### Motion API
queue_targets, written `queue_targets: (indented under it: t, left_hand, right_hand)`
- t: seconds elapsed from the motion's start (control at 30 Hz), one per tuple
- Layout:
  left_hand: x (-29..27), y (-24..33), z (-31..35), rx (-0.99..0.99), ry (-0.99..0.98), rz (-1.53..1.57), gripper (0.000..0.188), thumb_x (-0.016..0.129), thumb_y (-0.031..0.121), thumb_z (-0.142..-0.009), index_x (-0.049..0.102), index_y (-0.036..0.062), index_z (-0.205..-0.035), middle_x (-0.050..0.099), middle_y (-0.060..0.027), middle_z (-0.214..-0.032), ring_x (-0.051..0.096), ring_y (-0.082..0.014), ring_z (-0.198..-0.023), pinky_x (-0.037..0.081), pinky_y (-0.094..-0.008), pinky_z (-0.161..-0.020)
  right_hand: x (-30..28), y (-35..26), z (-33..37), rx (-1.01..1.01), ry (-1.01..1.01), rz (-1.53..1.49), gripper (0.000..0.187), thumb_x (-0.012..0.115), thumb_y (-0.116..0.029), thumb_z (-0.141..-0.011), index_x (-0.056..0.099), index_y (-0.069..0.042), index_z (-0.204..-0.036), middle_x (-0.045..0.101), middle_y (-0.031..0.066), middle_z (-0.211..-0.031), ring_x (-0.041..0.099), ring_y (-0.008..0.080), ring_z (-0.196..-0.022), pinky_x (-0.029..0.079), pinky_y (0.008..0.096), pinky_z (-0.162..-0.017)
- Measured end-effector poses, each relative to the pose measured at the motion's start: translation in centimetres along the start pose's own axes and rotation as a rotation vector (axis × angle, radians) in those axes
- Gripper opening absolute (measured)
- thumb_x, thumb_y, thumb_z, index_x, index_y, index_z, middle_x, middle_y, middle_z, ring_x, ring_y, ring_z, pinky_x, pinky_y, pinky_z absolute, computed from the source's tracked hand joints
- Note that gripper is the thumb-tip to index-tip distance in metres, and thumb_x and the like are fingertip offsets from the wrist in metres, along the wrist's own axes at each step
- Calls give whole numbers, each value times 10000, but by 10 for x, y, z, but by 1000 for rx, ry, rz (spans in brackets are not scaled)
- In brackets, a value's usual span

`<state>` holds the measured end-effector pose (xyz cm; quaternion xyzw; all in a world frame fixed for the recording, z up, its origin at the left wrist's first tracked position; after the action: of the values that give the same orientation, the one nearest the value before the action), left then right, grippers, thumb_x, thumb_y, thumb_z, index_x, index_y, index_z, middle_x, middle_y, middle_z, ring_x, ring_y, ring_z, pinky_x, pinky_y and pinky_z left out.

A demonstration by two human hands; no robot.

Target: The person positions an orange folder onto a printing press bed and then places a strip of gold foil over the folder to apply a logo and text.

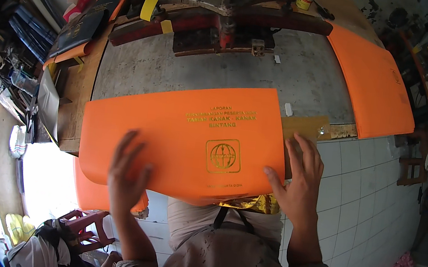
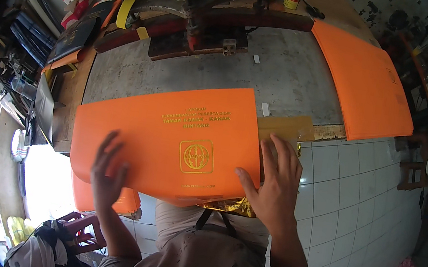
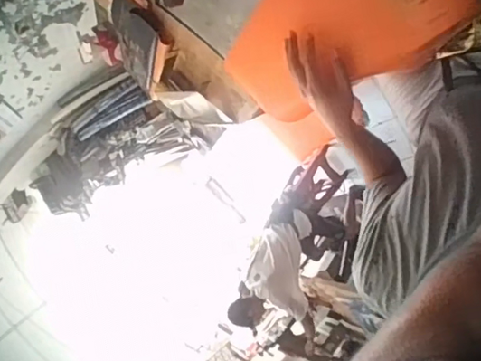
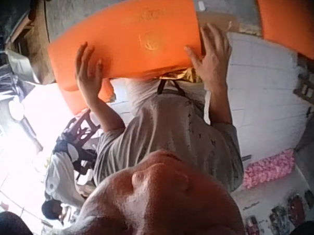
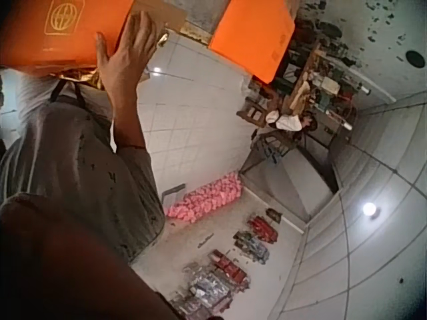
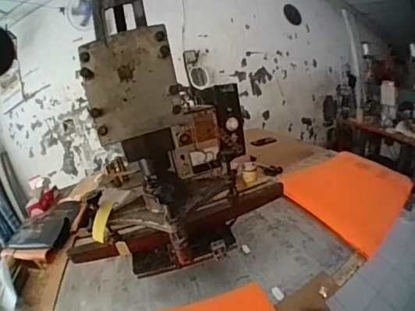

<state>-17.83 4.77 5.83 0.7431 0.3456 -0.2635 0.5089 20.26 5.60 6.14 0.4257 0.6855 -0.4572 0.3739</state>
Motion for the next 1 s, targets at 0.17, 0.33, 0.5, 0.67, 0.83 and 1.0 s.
queue_targets:
  t: [0.17,0.33,0.5,0.67,0.83,1.0]
  left_hand:
    - [-51,-79,49,-397,438,-410,464,690,228,-1071,607,65,-1497,580,-177,-1532,497,-383,-1496,417,-544,-1222]
    - [-59,-111,73,-749,352,-88,500,679,251,-1098,564,74,-1551,642,-136,-1429,555,-274,-1407,453,-433,-1164]
    - [-72,-107,76,-535,469,247,512,678,223,-1093,560,52,-1561,684,-121,-1360,648,-197,-1223,493,-358,-1072]
    - [-104,-81,86,-449,411,417,575,702,251,-1036,590,-67,-1503,677,-168,-1398,637,-265,-1280,488,-435,-1113]
    - [-86,-15,65,-142,156,699,616,809,222,-969,628,-72,-1479,684,-140,-1286,694,-137,-998,564,-289,-815]
    - [21,101,-3,-195,-312,961,709,794,8,-937,525,-61,-1589,675,-114,-1204,618,-68,-783,518,-226,-702]
  right_hand:
    - [6,2,12,29,68,-101,660,859,-340,-923,610,-11,-1438,523,177,-1537,471,393,-1471,370,556,-1191]
    - [14,0,8,54,112,-205,572,873,-243,-906,632,-21,-1375,566,143,-1469,514,355,-1408,375,546,-1171]
    - [13,10,13,79,140,-337,366,800,-130,-985,614,-21,-1281,661,99,-1283,613,273,-1245,457,442,-1070]
    - [-17,26,16,188,355,-930,273,713,-62,-1070,566,-6,-1293,692,81,-1124,661,90,-897,494,227,-760]
    - [-116,115,9,191,437,-522,74,694,-97,-1079,690,-29,-1109,668,-9,-1057,575,56,-877,459,234,-738]
    - [-215,275,-65,237,249,-248,164,694,-171,-1086,733,-19,-1135,721,-18,-1035,595,56,-911,488,256,-832]
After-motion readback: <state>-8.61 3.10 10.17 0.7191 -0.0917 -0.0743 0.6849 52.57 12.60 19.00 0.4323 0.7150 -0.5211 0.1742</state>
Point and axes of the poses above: each hand's wrist, its own z-axis away from the middle knuckle, its own x-axis out of the palm, y = z × x, the point moved 3 cm from there along -z, towards the middle knuckle
